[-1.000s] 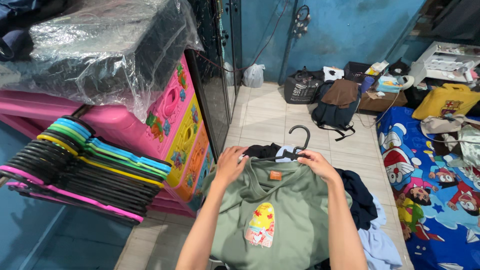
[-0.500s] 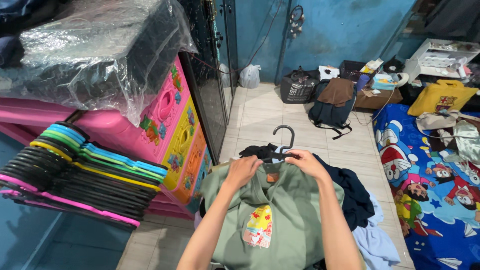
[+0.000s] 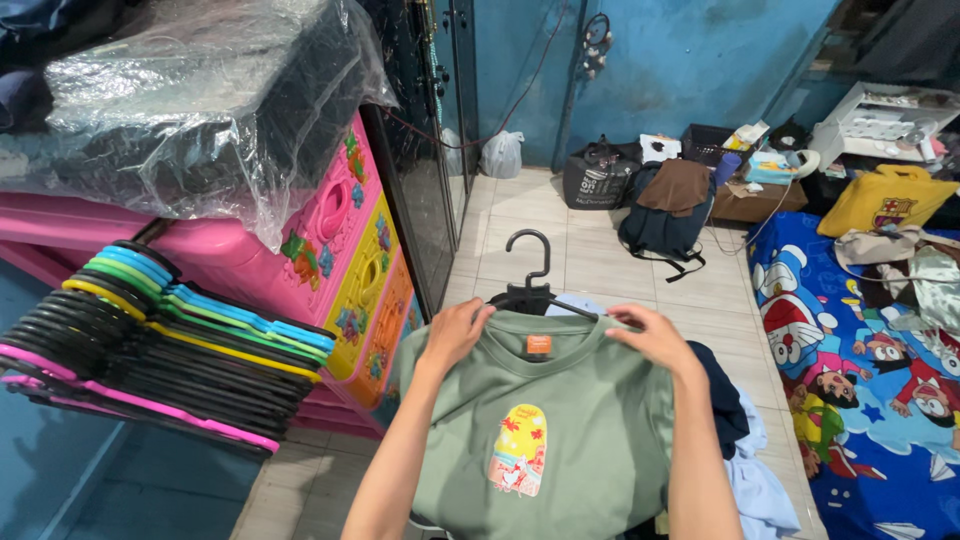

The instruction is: The person takes t-shirts from a pile, places each on a hanger, and hangs them on a wall-mounted rail. The person handles a white t-shirt, a green t-shirt, and an olive t-shirt, repeating the same sequence for each garment.

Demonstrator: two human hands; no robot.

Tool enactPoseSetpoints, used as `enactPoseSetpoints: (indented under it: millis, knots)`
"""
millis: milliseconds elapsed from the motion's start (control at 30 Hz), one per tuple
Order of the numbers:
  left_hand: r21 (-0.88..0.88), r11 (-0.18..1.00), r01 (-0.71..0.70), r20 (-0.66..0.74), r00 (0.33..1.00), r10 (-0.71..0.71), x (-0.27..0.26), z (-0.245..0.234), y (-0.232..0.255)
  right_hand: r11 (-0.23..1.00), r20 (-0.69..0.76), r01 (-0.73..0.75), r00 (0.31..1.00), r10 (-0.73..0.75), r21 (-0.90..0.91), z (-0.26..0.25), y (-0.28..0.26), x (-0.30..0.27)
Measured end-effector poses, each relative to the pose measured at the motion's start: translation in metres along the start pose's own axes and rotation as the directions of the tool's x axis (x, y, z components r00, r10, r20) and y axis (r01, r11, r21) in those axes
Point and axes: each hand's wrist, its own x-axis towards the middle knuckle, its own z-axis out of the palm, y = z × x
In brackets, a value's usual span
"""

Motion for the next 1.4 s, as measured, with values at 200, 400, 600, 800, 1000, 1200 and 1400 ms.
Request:
enactPoseSetpoints:
  millis: [200,400,600,800,1000,1200,1400]
  knots:
    - [-0.094,0.994,0.061,-0.093,0.993,-0.069,-0.010,-0.015,-0.004,0.972,-0.040,-0.164,0.986,0.159,-0.166,0.010,-0.021,0.005]
    - [-0.445,0.876,0.188,-0.274,0.902,-0.333,-0.082,-0.004,-0.076,0.989,-0.083,-0.129,0.989,0.123,-0.071,-0.005,0.007,0.013]
    - [-0.721,0.502,0.478,0.145,0.812,-0.565,-0.162,0.060,-0.079,0.997,-0.045,-0.057,0.997,0.059,0.044,-0.005,0.015,0.033]
    - [-0.786,0.506,0.355,-0.011,0.810,-0.586,-0.162,0.032,-0.019,0.991,0.022,-0.018,1.000,0.015,0.131,0.012,-0.019,0.044]
    - [-0.742,0.588,0.320,-0.196,0.736,-0.648,-0.183,-0.062,0.012,0.982,0.068,0.105,0.991,-0.117,0.157,0.047,-0.096,0.066]
    - [-0.657,0.692,0.300,-0.402,0.637,-0.658,-0.239,-0.154,0.029,0.936,0.219,0.225,0.932,-0.287,0.272,0.110,-0.190,0.078]
    - [-0.522,0.697,0.492,-0.589,0.383,-0.712,-0.313,-0.238,0.071,0.869,0.365,0.273,0.825,-0.432,0.412,0.194,-0.283,0.071]
